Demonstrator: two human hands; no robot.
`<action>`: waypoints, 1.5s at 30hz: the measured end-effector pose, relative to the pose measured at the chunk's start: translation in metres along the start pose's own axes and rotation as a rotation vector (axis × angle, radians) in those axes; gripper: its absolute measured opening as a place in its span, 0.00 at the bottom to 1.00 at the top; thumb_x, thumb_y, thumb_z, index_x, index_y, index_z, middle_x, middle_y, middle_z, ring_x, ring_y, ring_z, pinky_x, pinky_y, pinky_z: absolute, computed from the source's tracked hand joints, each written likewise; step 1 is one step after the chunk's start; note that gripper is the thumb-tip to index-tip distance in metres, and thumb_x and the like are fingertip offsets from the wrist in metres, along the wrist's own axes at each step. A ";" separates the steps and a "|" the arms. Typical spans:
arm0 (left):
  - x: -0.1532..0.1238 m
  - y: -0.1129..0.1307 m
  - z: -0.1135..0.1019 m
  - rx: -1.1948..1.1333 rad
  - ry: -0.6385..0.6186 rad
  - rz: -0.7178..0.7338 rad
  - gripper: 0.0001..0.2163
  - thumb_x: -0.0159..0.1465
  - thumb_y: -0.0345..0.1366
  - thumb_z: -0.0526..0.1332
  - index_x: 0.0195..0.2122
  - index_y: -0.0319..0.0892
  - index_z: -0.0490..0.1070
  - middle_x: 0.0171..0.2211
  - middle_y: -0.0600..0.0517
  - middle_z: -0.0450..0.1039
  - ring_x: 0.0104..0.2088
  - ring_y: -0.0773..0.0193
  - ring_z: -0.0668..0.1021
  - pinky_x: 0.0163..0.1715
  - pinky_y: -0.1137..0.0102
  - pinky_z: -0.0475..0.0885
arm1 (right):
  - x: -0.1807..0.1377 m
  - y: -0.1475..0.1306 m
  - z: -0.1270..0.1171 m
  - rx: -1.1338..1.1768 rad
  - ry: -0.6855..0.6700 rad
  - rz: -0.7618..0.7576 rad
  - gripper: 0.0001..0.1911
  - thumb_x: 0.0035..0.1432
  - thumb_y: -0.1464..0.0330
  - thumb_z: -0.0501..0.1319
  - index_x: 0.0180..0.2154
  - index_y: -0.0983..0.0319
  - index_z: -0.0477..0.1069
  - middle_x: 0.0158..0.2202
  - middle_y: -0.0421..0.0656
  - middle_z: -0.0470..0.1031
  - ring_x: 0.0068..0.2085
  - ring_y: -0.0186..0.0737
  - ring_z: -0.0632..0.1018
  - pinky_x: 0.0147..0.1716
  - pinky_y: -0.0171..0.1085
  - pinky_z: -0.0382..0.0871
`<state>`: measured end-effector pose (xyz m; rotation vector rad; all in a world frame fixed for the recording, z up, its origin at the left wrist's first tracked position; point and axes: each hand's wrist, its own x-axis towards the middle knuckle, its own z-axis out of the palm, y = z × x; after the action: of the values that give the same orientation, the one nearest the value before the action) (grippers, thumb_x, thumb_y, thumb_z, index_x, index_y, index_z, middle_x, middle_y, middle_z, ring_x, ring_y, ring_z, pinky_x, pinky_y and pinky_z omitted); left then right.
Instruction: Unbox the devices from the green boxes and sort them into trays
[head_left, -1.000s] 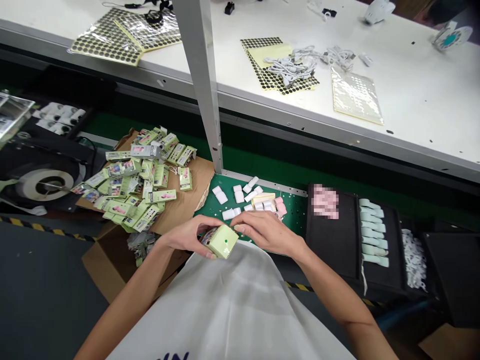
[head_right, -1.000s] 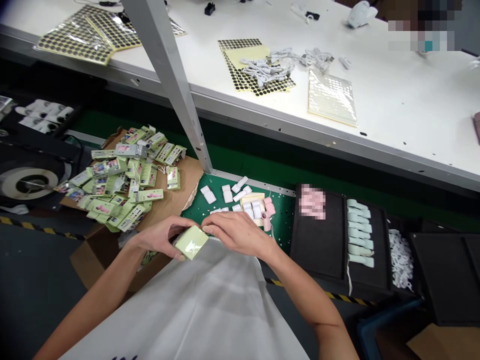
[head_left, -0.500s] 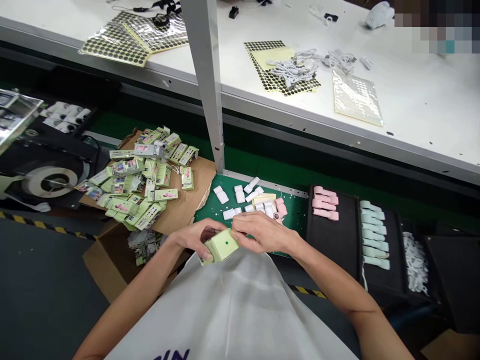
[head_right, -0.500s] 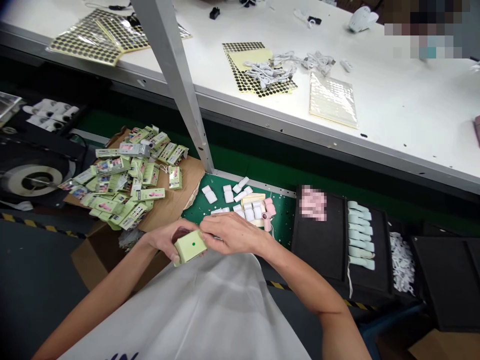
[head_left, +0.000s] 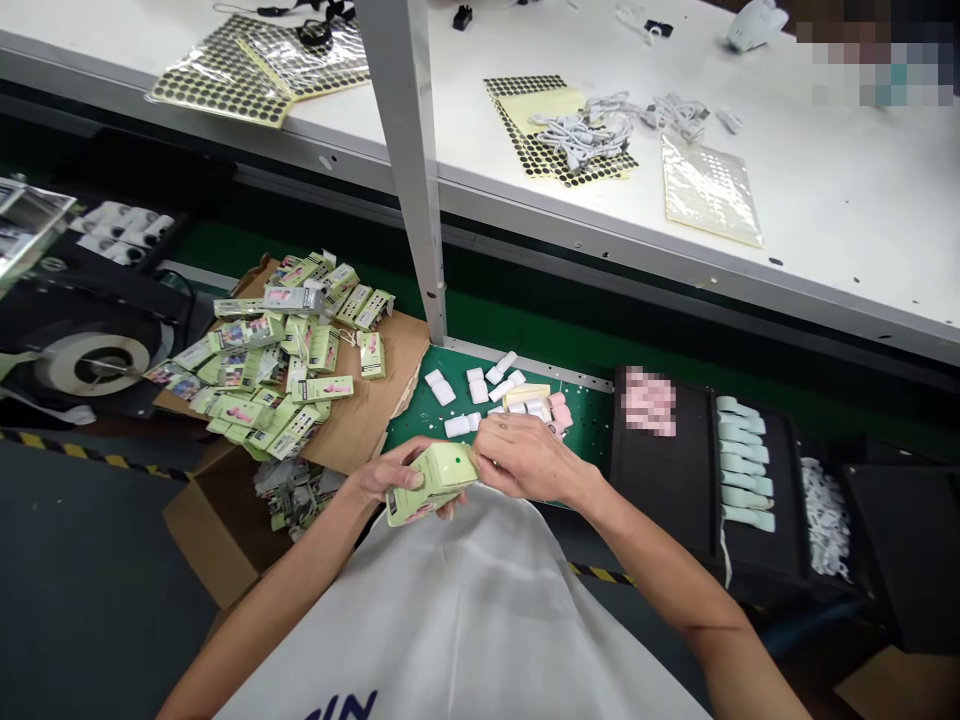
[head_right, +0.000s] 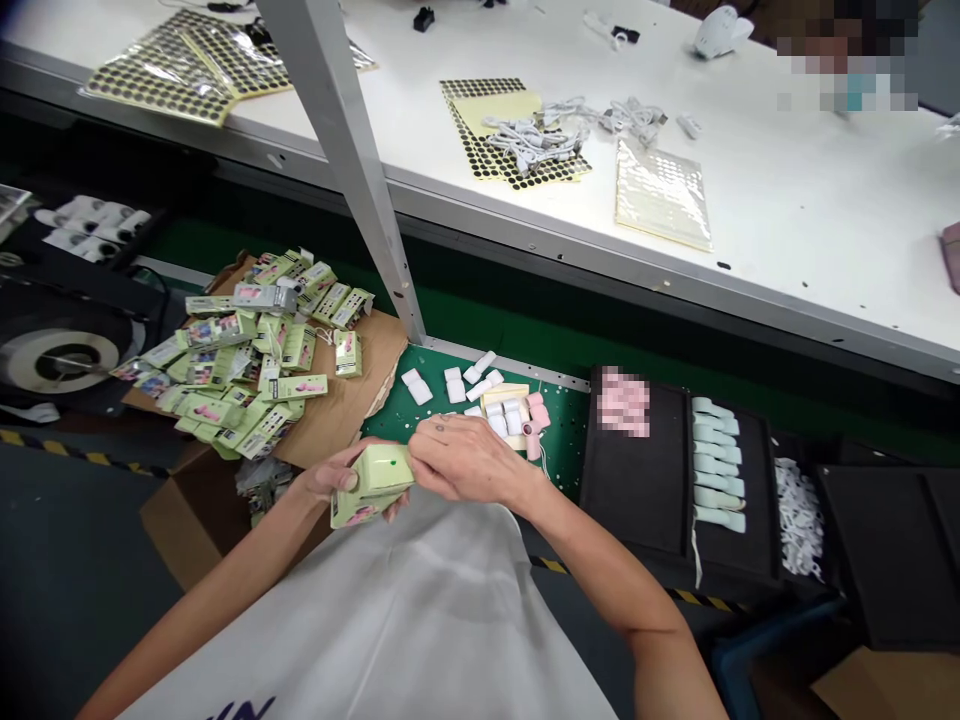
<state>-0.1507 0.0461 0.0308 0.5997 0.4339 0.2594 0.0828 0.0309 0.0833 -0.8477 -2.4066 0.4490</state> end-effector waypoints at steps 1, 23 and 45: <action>0.000 0.000 0.001 -0.022 0.008 -0.003 0.24 0.44 0.49 0.76 0.37 0.37 0.80 0.32 0.37 0.82 0.27 0.49 0.81 0.27 0.63 0.75 | -0.001 0.000 0.001 0.024 0.013 0.020 0.15 0.69 0.72 0.49 0.28 0.58 0.61 0.25 0.38 0.63 0.28 0.36 0.62 0.30 0.35 0.56; 0.037 0.019 0.019 -0.938 0.805 0.422 0.15 0.74 0.40 0.52 0.55 0.40 0.71 0.37 0.46 0.81 0.37 0.57 0.84 0.37 0.65 0.82 | -0.014 -0.012 0.041 0.454 0.274 0.689 0.09 0.68 0.62 0.59 0.38 0.59 0.76 0.32 0.41 0.79 0.32 0.37 0.77 0.34 0.34 0.69; 0.055 -0.016 0.024 -0.440 0.988 0.653 0.13 0.61 0.41 0.72 0.42 0.41 0.74 0.36 0.50 0.80 0.39 0.60 0.83 0.42 0.69 0.78 | 0.005 -0.013 0.066 0.565 0.258 0.926 0.22 0.57 0.70 0.61 0.54 0.57 0.78 0.48 0.41 0.83 0.42 0.44 0.85 0.43 0.39 0.80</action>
<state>-0.0895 0.0412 0.0210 0.1172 1.0873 1.2678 0.0343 0.0156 0.0384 -1.5721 -1.4036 1.1960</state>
